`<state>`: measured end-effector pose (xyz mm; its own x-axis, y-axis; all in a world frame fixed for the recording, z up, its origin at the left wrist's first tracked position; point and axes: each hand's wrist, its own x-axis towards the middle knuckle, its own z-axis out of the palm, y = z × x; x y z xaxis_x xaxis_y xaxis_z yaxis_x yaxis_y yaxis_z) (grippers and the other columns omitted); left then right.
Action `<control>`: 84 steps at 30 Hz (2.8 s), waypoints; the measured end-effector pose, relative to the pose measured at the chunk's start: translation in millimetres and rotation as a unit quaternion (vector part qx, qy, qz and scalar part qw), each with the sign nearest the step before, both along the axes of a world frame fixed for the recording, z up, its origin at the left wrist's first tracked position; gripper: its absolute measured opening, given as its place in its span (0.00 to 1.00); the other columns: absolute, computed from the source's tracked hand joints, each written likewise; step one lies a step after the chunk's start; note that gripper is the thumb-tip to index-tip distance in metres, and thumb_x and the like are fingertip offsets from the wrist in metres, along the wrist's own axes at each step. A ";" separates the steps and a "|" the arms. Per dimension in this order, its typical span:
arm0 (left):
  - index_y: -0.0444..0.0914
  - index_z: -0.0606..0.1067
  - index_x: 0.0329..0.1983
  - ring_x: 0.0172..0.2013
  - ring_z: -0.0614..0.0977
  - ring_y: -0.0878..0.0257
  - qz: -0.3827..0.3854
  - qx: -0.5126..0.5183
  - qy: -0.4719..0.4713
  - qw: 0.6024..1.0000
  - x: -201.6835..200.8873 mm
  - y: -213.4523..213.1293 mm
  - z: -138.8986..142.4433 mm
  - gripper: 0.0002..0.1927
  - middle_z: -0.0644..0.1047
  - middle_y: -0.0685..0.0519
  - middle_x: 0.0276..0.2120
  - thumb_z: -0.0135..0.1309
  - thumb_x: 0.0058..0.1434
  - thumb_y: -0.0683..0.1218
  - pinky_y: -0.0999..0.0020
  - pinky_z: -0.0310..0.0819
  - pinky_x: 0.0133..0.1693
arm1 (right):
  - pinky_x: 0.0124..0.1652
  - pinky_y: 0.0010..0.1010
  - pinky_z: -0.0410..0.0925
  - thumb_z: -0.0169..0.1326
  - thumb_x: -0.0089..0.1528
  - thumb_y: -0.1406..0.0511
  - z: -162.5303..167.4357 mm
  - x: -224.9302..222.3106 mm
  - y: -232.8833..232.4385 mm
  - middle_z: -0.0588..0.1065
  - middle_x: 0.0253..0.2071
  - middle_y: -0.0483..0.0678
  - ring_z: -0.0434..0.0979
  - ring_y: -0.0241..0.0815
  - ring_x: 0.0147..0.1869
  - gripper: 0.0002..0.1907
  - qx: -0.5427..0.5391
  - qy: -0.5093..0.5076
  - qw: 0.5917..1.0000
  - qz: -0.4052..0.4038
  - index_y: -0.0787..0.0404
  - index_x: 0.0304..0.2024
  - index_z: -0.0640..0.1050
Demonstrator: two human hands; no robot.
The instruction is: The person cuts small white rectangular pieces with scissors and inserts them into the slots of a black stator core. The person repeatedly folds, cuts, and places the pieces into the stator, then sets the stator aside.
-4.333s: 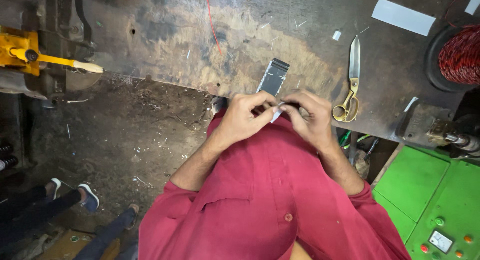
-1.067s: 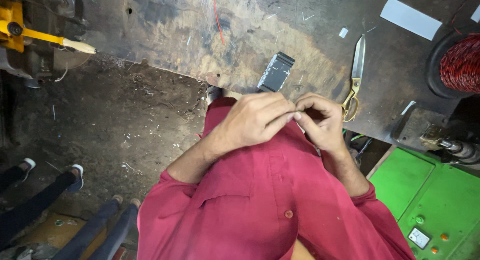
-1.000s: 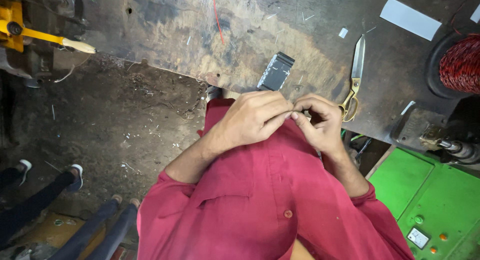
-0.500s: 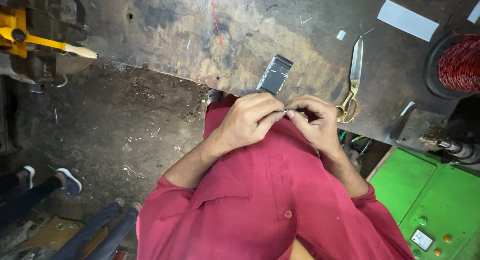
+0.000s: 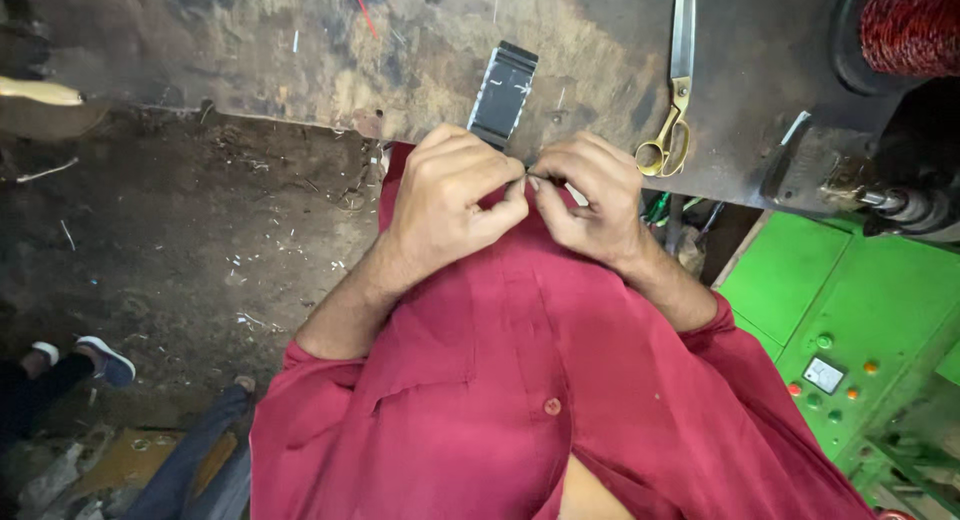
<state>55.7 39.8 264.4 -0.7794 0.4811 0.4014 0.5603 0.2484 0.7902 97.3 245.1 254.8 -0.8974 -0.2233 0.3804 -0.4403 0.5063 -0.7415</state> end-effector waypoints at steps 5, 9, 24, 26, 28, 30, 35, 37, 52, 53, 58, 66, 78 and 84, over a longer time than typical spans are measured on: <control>0.35 0.78 0.34 0.34 0.82 0.55 0.007 0.001 0.021 1.000 1.5 1.3 1.1 0.08 0.78 0.51 0.29 0.65 0.53 0.36 0.59 0.72 0.43 | 0.40 0.38 0.71 0.63 0.55 0.78 -2.1 2.6 2.8 0.77 0.36 0.54 0.79 0.52 0.40 0.09 -0.004 0.003 1.000 -0.013 0.68 0.37 0.77; 0.34 0.78 0.33 0.33 0.81 0.56 0.006 0.002 0.006 1.000 3.2 -0.6 1.7 0.08 0.78 0.51 0.28 0.65 0.53 0.35 0.60 0.72 0.42 | 0.39 0.37 0.71 0.62 0.55 0.77 -4.1 6.7 6.4 0.78 0.36 0.54 0.79 0.50 0.39 0.08 -0.016 -0.024 0.999 -0.018 0.68 0.37 0.78; 0.33 0.77 0.41 0.41 0.84 0.56 -0.013 0.091 -0.202 0.975 9.3 11.0 -12.7 0.04 0.80 0.48 0.39 0.60 0.64 0.37 0.65 0.78 0.45 | 0.42 0.28 0.70 0.60 0.62 0.74 -10.6 5.8 30.9 0.79 0.40 0.51 0.80 0.40 0.43 0.04 -0.110 -0.159 0.981 0.004 0.69 0.39 0.79; 0.33 0.76 0.40 0.40 0.83 0.55 -0.009 0.087 -0.162 0.983 8.5 11.2 -11.8 0.04 0.79 0.47 0.38 0.60 0.64 0.37 0.63 0.77 0.45 | 0.39 0.28 0.68 0.61 0.60 0.74 -7.6 3.3 27.8 0.79 0.38 0.52 0.79 0.40 0.39 0.04 -0.099 -0.170 0.980 -0.009 0.69 0.38 0.80; 0.34 0.76 0.39 0.40 0.81 0.52 -0.013 0.078 -0.102 0.992 7.4 10.7 -9.7 0.05 0.78 0.47 0.37 0.61 0.63 0.37 0.60 0.74 0.44 | 0.40 0.29 0.69 0.61 0.59 0.74 -5.6 1.8 22.8 0.79 0.38 0.52 0.79 0.41 0.40 0.05 -0.102 -0.163 0.981 -0.001 0.69 0.38 0.80; 0.34 0.76 0.39 0.39 0.80 0.51 -0.011 0.064 -0.058 0.996 7.2 11.6 -8.0 0.06 0.77 0.47 0.36 0.61 0.61 0.37 0.58 0.73 0.44 | 0.45 0.30 0.71 0.60 0.60 0.74 -3.7 1.1 19.1 0.78 0.40 0.53 0.80 0.43 0.44 0.05 -0.117 -0.139 0.983 0.022 0.70 0.39 0.79; 0.33 0.73 0.38 0.37 0.79 0.50 -0.023 0.073 0.024 0.997 11.9 14.2 -11.8 0.09 0.76 0.48 0.35 0.62 0.59 0.36 0.57 0.74 0.41 | 0.47 0.33 0.70 0.59 0.58 0.74 -4.8 0.4 9.8 0.76 0.37 0.52 0.78 0.45 0.42 0.05 -0.122 -0.105 0.986 0.033 0.69 0.36 0.76; 0.31 0.73 0.39 0.37 0.78 0.49 -0.011 0.074 0.052 0.996 15.2 14.2 -15.1 0.10 0.75 0.46 0.35 0.62 0.59 0.35 0.57 0.75 0.40 | 0.47 0.33 0.70 0.58 0.58 0.75 -7.2 3.1 6.8 0.76 0.37 0.52 0.78 0.45 0.43 0.05 -0.126 -0.096 0.987 0.024 0.68 0.35 0.75; 0.32 0.68 0.38 0.41 0.86 0.60 0.044 0.283 -0.301 0.910 4.2 -21.4 -23.0 0.03 0.74 0.48 0.48 0.48 0.65 0.33 0.67 0.85 0.36 | 0.41 0.42 0.70 0.61 0.64 0.68 -82.4 20.7 113.4 0.78 0.38 0.56 0.78 0.54 0.39 0.08 0.176 -0.223 0.916 -0.285 0.65 0.44 0.80; 0.33 0.69 0.39 0.40 0.86 0.61 0.050 0.299 -0.327 0.895 -0.4 -21.3 -29.7 0.03 0.76 0.47 0.46 0.49 0.67 0.34 0.68 0.83 0.34 | 0.42 0.45 0.70 0.62 0.63 0.67 -86.1 26.6 122.5 0.79 0.39 0.57 0.79 0.57 0.42 0.09 0.244 -0.221 0.902 -0.281 0.64 0.45 0.80; 0.34 0.71 0.50 0.37 0.85 0.62 0.077 0.356 -0.415 0.834 -12.0 -19.0 -61.7 0.08 0.83 0.42 0.43 0.54 0.70 0.38 0.71 0.77 0.33 | 0.43 0.54 0.69 0.64 0.54 0.65 -109.6 41.0 133.9 0.79 0.45 0.61 0.78 0.65 0.47 0.23 0.324 -0.232 0.883 -0.247 0.63 0.50 0.76; 0.30 0.78 0.55 0.44 0.87 0.58 0.029 0.340 -0.412 0.845 -25.7 -26.7 -73.0 0.13 0.83 0.41 0.49 0.55 0.70 0.39 0.71 0.80 0.37 | 0.46 0.53 0.70 0.60 0.59 0.69 -121.4 42.2 130.0 0.78 0.43 0.62 0.78 0.66 0.47 0.18 0.320 -0.195 0.879 -0.295 0.63 0.51 0.75; 0.29 0.75 0.59 0.47 0.86 0.56 0.018 0.339 -0.421 0.841 -17.9 -30.7 -68.9 0.15 0.82 0.40 0.51 0.52 0.69 0.37 0.67 0.84 0.42 | 0.39 0.39 0.74 0.65 0.56 0.65 -147.2 38.8 163.5 0.80 0.32 0.58 0.83 0.49 0.35 0.16 0.165 -0.308 0.873 -0.341 0.70 0.42 0.79; 0.28 0.78 0.54 0.43 0.87 0.57 0.030 0.368 -0.432 0.823 -14.4 -33.9 -70.3 0.12 0.83 0.40 0.45 0.50 0.72 0.39 0.68 0.83 0.39 | 0.37 0.39 0.74 0.65 0.55 0.66 -149.2 39.8 163.4 0.80 0.29 0.57 0.82 0.47 0.32 0.15 0.159 -0.315 0.872 -0.339 0.69 0.40 0.78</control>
